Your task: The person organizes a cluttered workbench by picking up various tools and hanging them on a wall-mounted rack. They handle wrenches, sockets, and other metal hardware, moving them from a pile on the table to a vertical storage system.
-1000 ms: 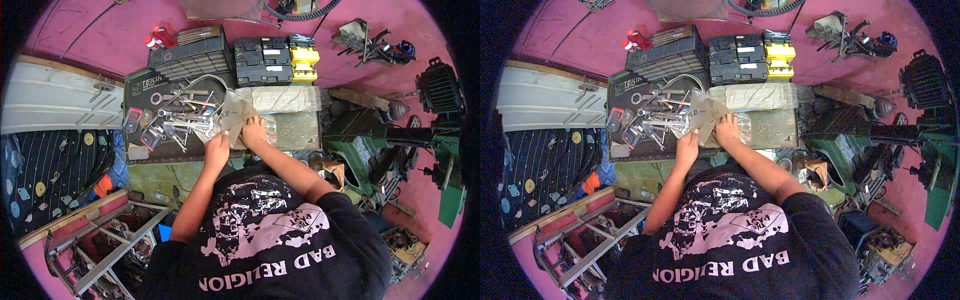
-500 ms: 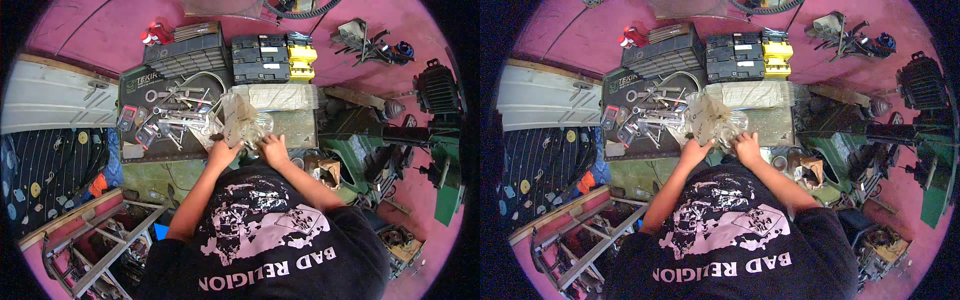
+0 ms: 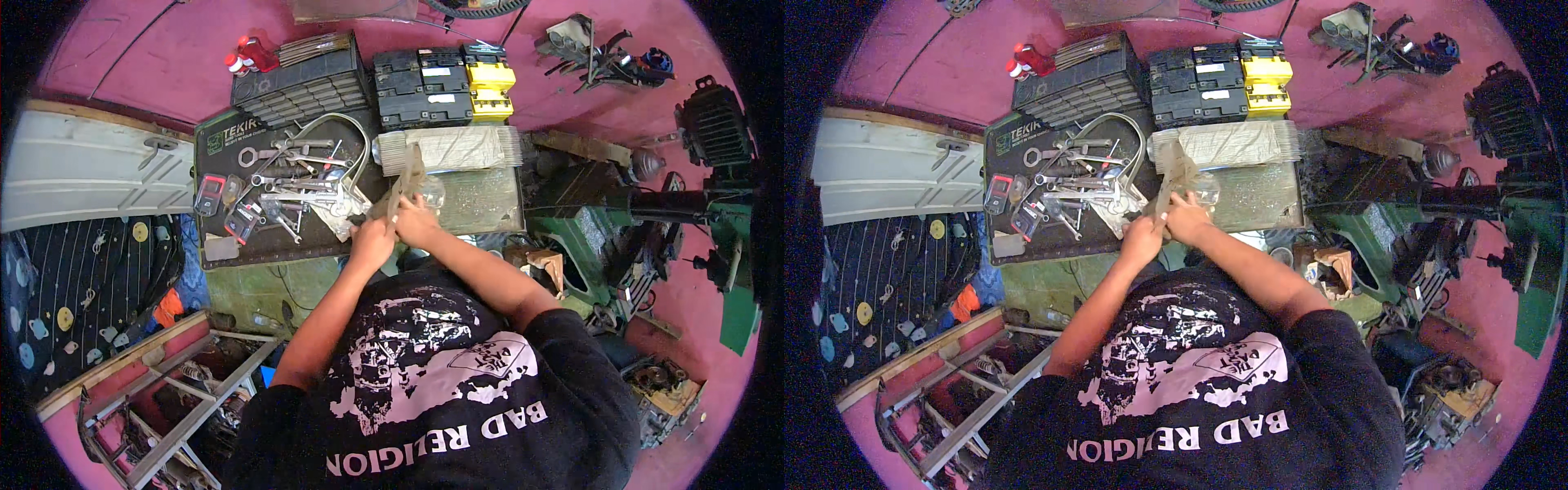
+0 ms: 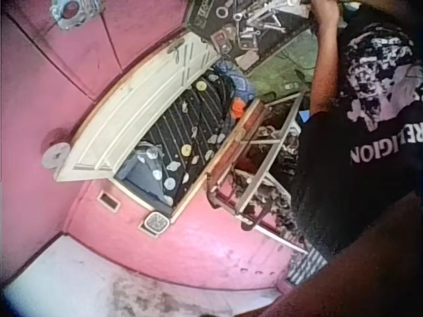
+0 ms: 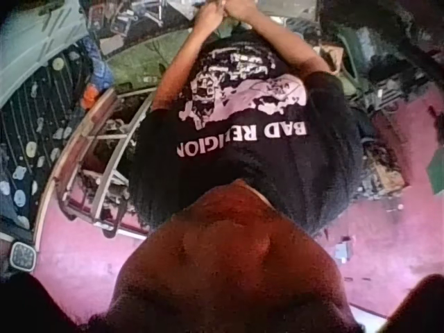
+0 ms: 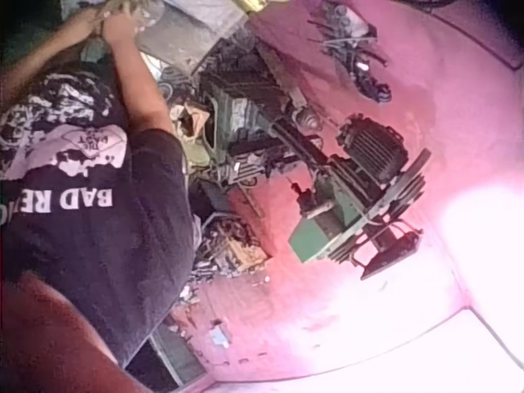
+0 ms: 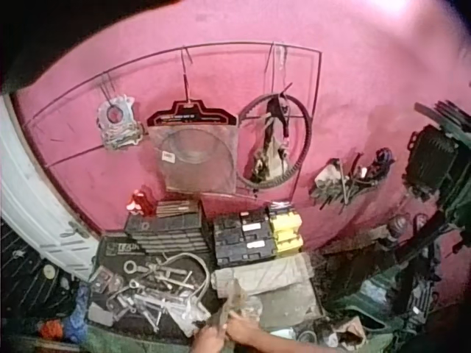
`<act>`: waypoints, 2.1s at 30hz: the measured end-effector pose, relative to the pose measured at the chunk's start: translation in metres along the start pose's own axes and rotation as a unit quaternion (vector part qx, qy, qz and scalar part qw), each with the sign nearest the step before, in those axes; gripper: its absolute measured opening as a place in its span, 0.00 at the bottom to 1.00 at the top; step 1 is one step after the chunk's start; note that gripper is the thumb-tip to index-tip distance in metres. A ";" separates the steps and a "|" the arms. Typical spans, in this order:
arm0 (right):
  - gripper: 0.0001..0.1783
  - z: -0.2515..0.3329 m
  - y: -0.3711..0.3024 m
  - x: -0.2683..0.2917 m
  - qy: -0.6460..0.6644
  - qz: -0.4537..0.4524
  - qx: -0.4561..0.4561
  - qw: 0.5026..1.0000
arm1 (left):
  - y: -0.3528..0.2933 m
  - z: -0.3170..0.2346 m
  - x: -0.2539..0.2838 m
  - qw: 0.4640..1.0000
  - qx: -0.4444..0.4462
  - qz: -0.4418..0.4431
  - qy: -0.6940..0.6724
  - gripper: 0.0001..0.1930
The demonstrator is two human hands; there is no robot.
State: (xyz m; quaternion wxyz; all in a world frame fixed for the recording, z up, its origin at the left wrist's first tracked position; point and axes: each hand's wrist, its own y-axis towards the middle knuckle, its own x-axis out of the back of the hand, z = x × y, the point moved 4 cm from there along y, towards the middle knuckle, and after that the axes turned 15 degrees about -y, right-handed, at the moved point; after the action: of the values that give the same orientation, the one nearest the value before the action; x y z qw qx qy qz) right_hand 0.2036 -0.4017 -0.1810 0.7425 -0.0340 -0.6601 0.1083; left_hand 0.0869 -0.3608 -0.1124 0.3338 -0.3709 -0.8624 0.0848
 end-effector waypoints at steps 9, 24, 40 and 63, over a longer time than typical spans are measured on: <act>0.20 -0.015 -0.024 0.059 0.002 -0.117 0.034 0.993 | 0.000 -0.011 0.020 0.994 0.009 -0.093 -0.055 0.21; 0.25 -0.018 -0.030 0.014 -0.031 0.066 -0.058 0.996 | -0.013 -0.061 -0.005 0.979 -0.148 0.024 0.138 0.17; 0.20 -0.097 -0.135 0.106 0.161 -0.289 -0.238 0.913 | 0.040 -0.060 -0.117 0.918 -0.172 0.123 0.336 0.23; 0.27 -0.095 -0.063 0.062 -0.053 -0.023 -0.265 0.963 | 0.024 -0.006 -0.010 0.973 -0.031 -0.085 0.212 0.47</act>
State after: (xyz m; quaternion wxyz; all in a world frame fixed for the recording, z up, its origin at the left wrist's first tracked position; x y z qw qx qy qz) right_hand 0.3112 -0.4419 -0.1202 0.6731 -0.2083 -0.7044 -0.0856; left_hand 0.1104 -0.3512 -0.1223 0.5030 -0.3159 -0.8028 -0.0516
